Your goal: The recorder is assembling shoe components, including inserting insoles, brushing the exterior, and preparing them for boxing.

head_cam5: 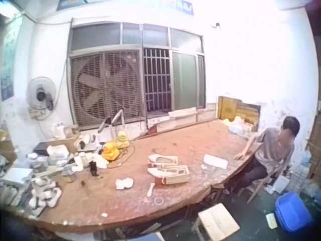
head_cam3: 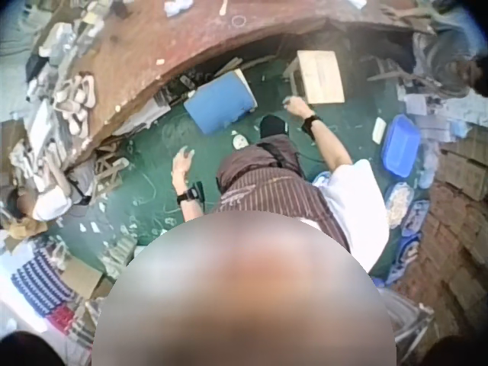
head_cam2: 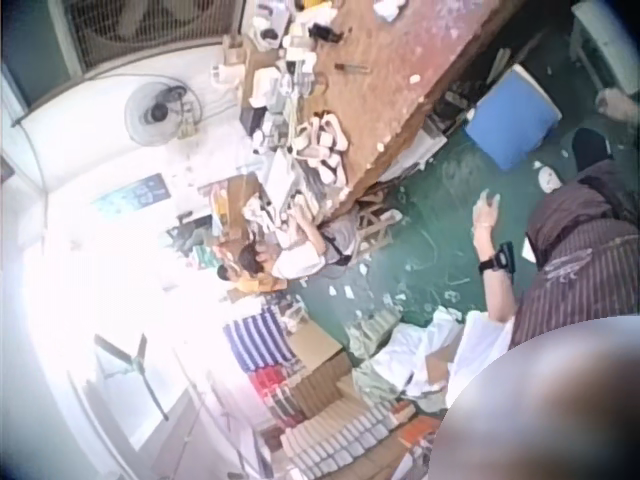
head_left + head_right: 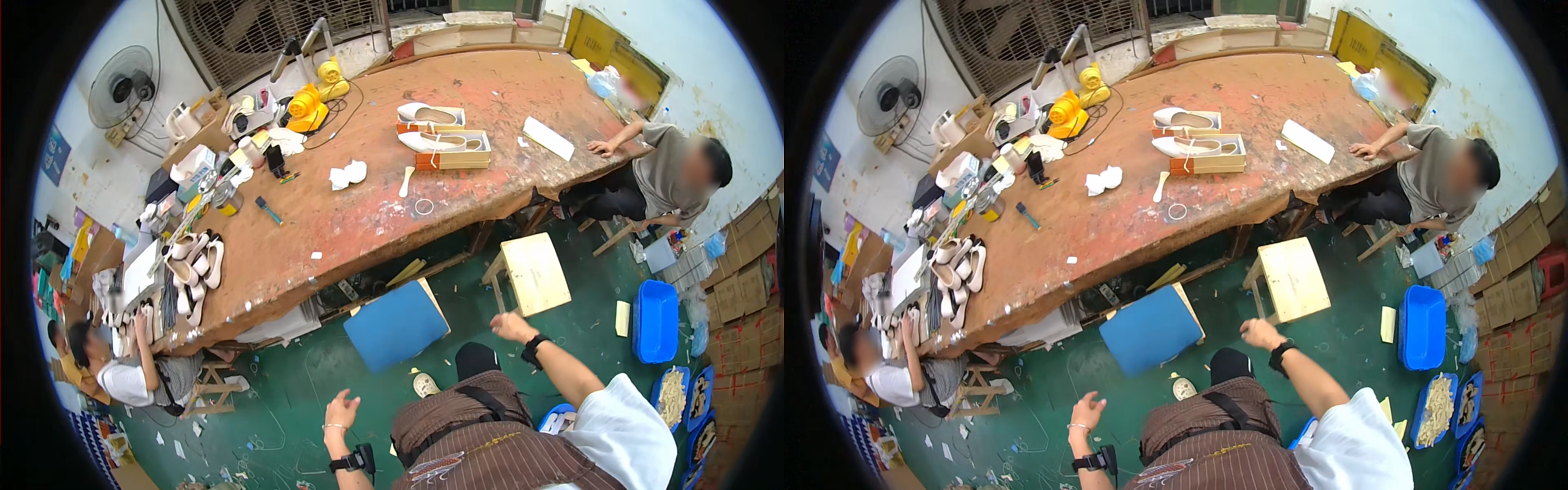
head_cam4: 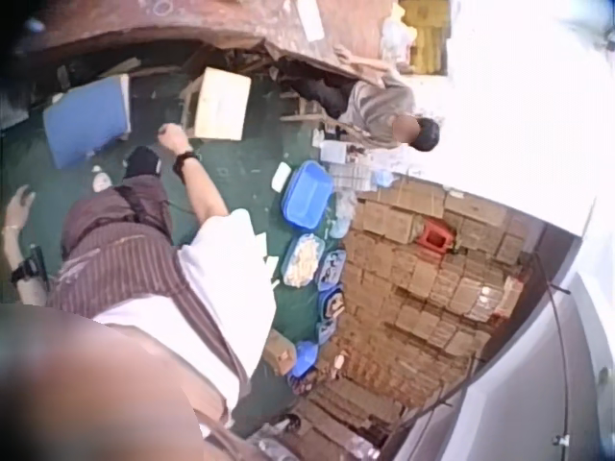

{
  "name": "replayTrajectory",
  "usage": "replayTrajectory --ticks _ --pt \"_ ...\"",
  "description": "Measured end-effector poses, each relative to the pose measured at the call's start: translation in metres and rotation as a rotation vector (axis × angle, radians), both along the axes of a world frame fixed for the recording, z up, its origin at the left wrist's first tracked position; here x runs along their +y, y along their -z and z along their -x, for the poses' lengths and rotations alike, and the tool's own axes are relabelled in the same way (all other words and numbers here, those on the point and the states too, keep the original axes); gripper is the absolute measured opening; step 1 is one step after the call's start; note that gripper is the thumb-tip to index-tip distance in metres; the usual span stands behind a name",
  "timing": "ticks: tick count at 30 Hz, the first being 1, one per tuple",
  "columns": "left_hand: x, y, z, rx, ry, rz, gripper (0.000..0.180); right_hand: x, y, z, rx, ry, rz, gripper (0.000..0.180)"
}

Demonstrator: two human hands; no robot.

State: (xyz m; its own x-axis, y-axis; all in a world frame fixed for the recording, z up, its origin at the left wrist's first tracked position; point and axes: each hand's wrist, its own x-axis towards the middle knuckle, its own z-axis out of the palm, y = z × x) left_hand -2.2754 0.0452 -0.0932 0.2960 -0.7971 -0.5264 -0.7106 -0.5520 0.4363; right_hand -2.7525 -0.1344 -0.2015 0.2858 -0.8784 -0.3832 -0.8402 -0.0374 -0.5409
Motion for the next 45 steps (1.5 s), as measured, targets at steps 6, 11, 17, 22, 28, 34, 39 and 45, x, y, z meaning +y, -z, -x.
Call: replayTrajectory --ticks 6,11,17,22,28,34,39,45 --pt "-0.184 -0.001 0.056 0.245 0.006 0.131 0.044 -0.219 -0.040 0.037 -0.058 0.049 0.254 0.026" --pt "-0.296 0.035 0.124 0.348 -0.026 0.106 0.046 -0.429 -0.054 0.035 0.042 0.018 0.657 0.034" --pt "-0.370 0.018 0.183 0.422 -0.114 -0.034 0.044 -0.610 -0.063 0.007 0.236 -0.080 0.547 0.042" --pt "-0.381 0.020 0.188 0.307 -0.264 -0.062 0.044 -0.698 -0.014 0.009 0.340 -0.303 0.772 0.031" --pt "-0.385 0.019 0.187 0.210 -0.293 -0.147 0.045 -0.718 -0.025 -0.001 0.450 -0.395 0.538 0.026" --pt "-0.362 0.023 0.190 0.186 -0.323 -0.041 0.043 -0.685 -0.033 0.006 0.429 -0.453 0.443 0.035" --pt "-0.304 0.029 0.182 0.136 -0.374 -0.025 0.041 -0.597 -0.030 -0.012 0.353 -0.387 0.431 0.028" --pt "-0.196 0.038 0.153 0.147 -0.498 0.010 0.043 -0.482 -0.027 -0.090 0.295 -0.153 0.364 0.024"
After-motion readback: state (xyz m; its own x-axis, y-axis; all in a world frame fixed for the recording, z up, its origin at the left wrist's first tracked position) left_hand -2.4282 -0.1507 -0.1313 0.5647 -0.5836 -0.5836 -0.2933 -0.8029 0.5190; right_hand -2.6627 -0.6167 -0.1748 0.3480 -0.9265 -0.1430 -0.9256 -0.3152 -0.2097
